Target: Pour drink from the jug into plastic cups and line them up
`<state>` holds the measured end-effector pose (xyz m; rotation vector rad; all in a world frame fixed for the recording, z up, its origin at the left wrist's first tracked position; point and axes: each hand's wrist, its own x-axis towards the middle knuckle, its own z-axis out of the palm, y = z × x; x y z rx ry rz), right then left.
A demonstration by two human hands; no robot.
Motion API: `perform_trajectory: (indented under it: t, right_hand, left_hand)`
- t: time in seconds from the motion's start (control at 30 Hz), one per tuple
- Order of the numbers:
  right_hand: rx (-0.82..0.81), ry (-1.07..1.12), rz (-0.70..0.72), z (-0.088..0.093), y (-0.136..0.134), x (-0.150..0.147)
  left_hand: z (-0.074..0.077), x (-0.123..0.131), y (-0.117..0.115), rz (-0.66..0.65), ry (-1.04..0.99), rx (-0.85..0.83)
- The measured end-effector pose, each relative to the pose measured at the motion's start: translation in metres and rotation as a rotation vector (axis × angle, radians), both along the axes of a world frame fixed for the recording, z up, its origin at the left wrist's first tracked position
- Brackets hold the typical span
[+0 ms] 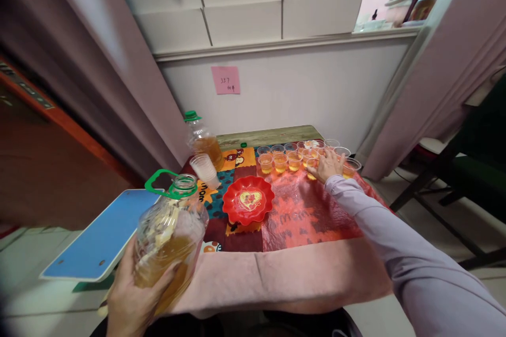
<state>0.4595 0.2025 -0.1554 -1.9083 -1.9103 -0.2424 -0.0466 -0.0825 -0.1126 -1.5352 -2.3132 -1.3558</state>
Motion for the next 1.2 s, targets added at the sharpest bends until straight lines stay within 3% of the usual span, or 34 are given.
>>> perform_trajectory:
  t: [0.13, 0.27, 0.37, 0.5, 0.63, 0.73, 0.9, 1.2]
  right_hand:
    - [-0.019, -0.074, -0.054, 0.008, -0.005, -0.007]
    - [0.120, -0.037, 0.113, 0.036, -0.006, -0.041]
    - [0.139, 0.063, 0.388, 0.062, -0.010, -0.096]
    - [0.016, 0.248, 0.657, 0.089, -0.019, -0.197]
    - [-0.046, 0.208, 0.846, 0.113, -0.020, -0.290]
    - [-0.135, 0.042, 0.865, 0.128, -0.014, -0.336]
    - [-0.216, -0.109, 0.836, 0.134, -0.002, -0.369]
    - [-0.189, -0.135, 0.833, 0.125, 0.007, -0.374]
  left_hand:
    - [-0.005, -0.004, -0.005, -0.021, -0.004, -0.015]
    - [-0.007, -0.005, -0.008, -0.048, -0.012, -0.007]
    - [-0.007, -0.004, -0.010, -0.052, 0.049, 0.014]
    - [-0.012, -0.006, -0.013, -0.063, 0.130, 0.030]
    - [-0.018, -0.007, -0.015, -0.059, 0.147, 0.053]
    - [-0.020, -0.007, -0.017, -0.059, 0.157, 0.061]
    - [-0.022, -0.006, -0.021, -0.092, 0.163, 0.082]
    - [-0.021, -0.010, -0.027, -0.145, 0.231, 0.092]
